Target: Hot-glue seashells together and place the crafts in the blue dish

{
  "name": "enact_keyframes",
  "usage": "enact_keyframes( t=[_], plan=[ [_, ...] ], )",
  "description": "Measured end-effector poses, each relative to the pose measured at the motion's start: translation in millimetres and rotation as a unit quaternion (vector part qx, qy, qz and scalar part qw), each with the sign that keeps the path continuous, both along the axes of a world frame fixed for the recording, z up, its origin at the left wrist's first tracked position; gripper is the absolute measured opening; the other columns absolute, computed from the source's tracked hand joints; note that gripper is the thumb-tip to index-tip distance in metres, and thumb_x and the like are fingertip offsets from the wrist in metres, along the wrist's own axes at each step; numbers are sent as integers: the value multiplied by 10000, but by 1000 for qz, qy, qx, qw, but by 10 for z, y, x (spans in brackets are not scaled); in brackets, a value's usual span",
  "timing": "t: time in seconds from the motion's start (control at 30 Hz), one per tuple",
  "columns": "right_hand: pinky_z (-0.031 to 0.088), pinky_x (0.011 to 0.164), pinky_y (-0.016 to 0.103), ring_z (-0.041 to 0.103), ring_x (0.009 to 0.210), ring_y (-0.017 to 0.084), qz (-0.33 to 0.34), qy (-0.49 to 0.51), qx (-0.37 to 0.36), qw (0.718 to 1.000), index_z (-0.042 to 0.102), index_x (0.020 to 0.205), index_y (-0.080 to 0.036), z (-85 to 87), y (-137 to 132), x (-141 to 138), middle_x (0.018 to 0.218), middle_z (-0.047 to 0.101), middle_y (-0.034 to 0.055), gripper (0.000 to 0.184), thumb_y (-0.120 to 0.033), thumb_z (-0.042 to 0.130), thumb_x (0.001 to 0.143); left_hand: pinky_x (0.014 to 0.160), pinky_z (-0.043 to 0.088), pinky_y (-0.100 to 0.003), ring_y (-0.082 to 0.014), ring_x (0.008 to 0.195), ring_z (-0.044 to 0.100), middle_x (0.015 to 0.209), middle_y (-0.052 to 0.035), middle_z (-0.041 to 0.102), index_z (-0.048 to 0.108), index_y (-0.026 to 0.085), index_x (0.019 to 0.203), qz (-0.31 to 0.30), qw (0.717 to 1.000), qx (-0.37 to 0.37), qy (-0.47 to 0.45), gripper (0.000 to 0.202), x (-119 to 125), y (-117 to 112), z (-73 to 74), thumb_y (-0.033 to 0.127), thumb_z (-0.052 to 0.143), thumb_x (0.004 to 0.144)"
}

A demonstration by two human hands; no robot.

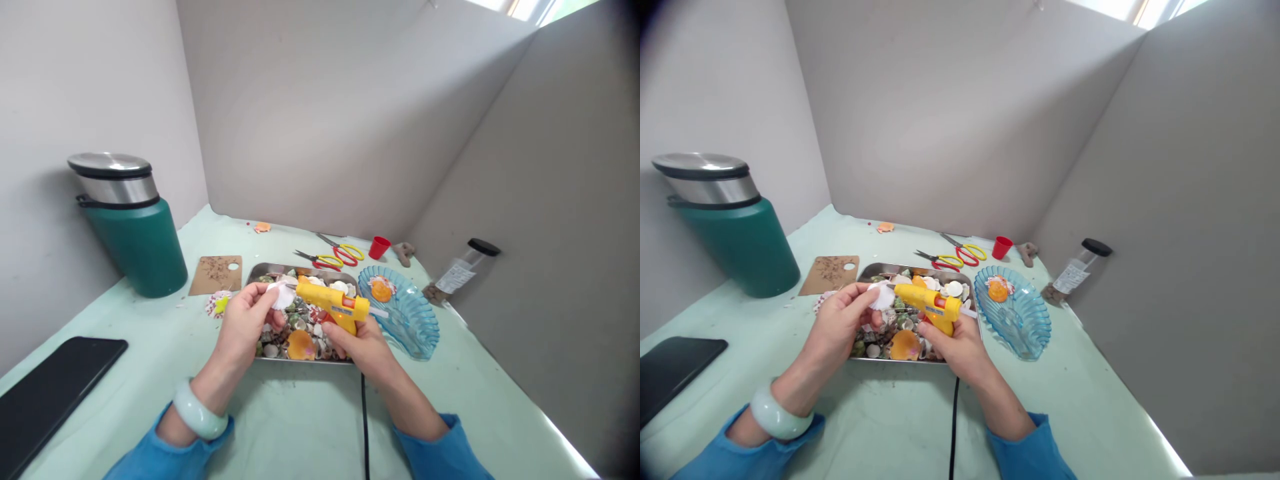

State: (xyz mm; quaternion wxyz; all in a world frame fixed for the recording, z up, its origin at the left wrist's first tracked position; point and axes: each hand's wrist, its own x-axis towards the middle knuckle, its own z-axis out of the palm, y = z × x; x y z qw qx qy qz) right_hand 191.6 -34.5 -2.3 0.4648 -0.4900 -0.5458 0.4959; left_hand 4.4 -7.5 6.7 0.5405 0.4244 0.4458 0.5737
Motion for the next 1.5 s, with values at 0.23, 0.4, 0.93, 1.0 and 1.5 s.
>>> enact_keyframes(
  t=[0.23,0.4,0.93,1.0,1.5],
  plan=[
    [305,419,218,360,417,75,-2,-13,0,1000,607,763,-162,-31,5,2,453,439,-66,330,-462,724,688,469,438,-201,-115,440,540,479,1,617,574,148,816,-31,998,0,46,229,2,-1,-12,365,636,778],
    [302,419,210,357,420,69,0,-12,4,1000,601,767,-157,-39,7,2,460,437,-70,317,-446,712,698,481,444,-204,-117,453,549,490,4,622,573,150,827,-33,998,5,46,242,3,14,-35,383,625,788],
    [317,427,219,369,421,74,-13,-25,-6,1000,543,651,-171,19,-1,-25,454,441,-63,292,-421,690,686,479,453,-196,-108,451,546,493,7,617,581,146,818,-12,999,8,50,238,5,-13,1,373,638,777],
    [320,428,219,369,423,75,-15,-25,-3,1000,543,651,-173,23,-2,-26,451,440,-64,285,-417,686,687,478,454,-197,-110,453,548,494,5,617,584,144,820,-10,999,9,49,241,1,-9,-10,375,640,776],
    [306,431,216,372,429,75,-12,-47,18,999,600,741,-157,-52,6,-3,465,443,-68,259,-398,688,716,501,465,-201,-116,469,555,495,11,623,590,157,827,-13,997,15,75,247,3,-2,-11,395,635,778]
  ],
)
